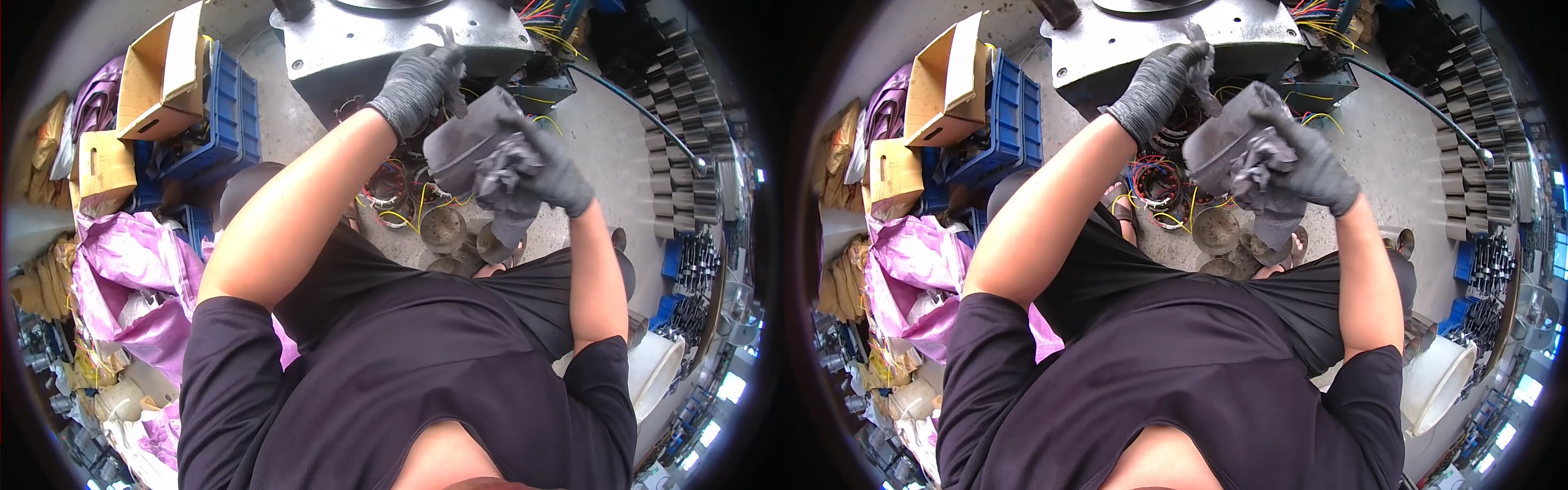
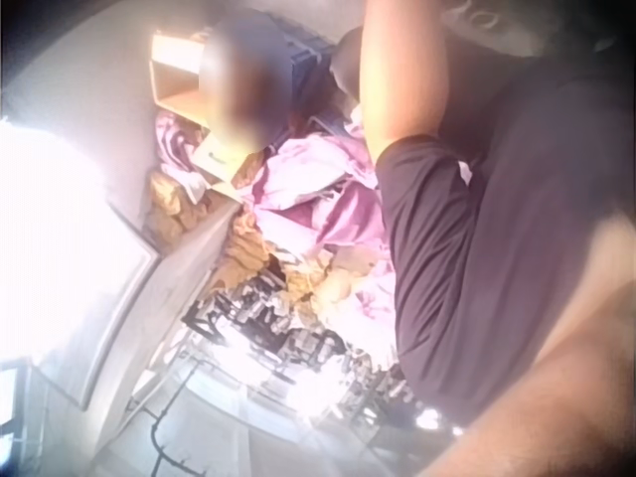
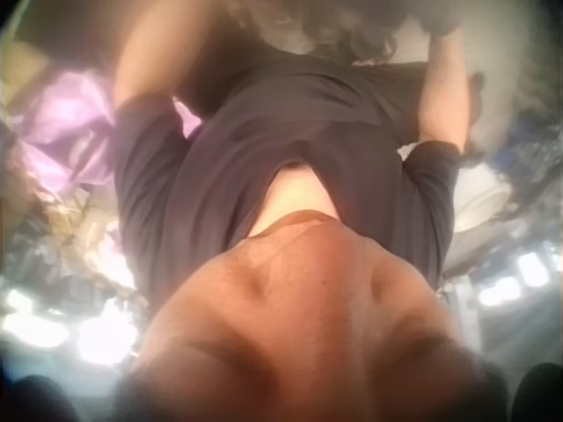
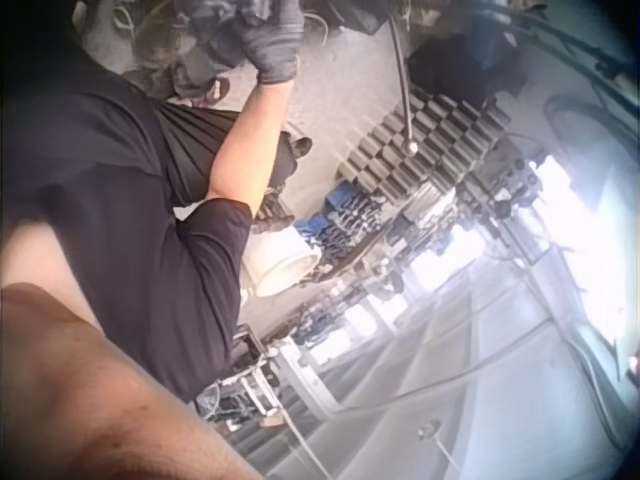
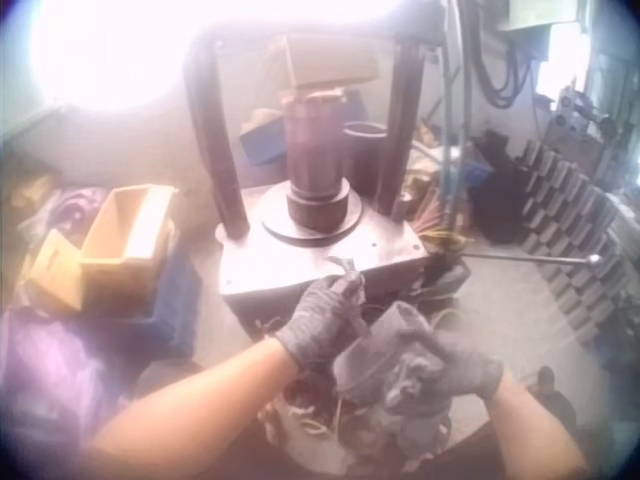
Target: The person unwraps motor stators from paper, places a metal sleeve onto a press machine, and then presses the stator into the sleeve using the hydraulic press. They organize the wiring on the finished components and place them into a container.
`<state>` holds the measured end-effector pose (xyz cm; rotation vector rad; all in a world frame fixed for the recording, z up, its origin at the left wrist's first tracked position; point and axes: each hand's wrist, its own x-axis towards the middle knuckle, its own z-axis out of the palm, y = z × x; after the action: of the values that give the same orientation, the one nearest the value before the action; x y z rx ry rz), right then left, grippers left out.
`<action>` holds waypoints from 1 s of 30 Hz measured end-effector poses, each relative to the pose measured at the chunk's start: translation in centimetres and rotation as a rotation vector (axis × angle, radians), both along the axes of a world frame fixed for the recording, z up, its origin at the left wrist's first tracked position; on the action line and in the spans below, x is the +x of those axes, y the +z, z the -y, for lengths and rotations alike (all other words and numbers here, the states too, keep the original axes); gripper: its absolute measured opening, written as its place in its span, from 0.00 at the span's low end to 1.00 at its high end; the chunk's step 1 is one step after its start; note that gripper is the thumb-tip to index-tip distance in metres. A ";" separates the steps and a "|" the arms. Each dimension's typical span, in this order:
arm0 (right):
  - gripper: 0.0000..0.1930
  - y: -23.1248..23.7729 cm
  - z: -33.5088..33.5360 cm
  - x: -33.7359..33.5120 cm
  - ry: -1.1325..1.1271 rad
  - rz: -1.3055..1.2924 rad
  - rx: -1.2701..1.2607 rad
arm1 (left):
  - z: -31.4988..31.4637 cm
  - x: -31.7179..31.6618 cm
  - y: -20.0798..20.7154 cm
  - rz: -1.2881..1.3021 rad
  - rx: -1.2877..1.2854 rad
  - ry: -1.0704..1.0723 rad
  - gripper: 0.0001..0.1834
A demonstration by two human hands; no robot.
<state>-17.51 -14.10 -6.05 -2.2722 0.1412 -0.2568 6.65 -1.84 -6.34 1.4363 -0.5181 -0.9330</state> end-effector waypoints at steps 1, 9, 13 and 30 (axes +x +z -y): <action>0.41 2.3 0.2 -0.7 -0.020 0.053 0.092 | 0.2 -0.4 -0.1 -0.204 -0.037 -0.075 0.12; 0.29 3.3 2.5 -0.8 -0.230 0.233 -0.057 | -0.1 -7.6 0.8 -0.265 -0.358 -0.533 0.18; 0.42 2.1 2.4 -0.2 -0.171 0.221 0.460 | -1.2 -8.1 1.7 0.015 -0.428 -0.470 0.19; 0.24 0.0 12.9 -6.8 -0.590 0.546 0.281 | -17.8 14.7 2.9 0.382 0.044 0.355 0.17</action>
<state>-24.28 -27.01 -6.04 -1.7614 0.5219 -1.0782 21.33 15.95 -3.43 1.6900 -0.5007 -0.3906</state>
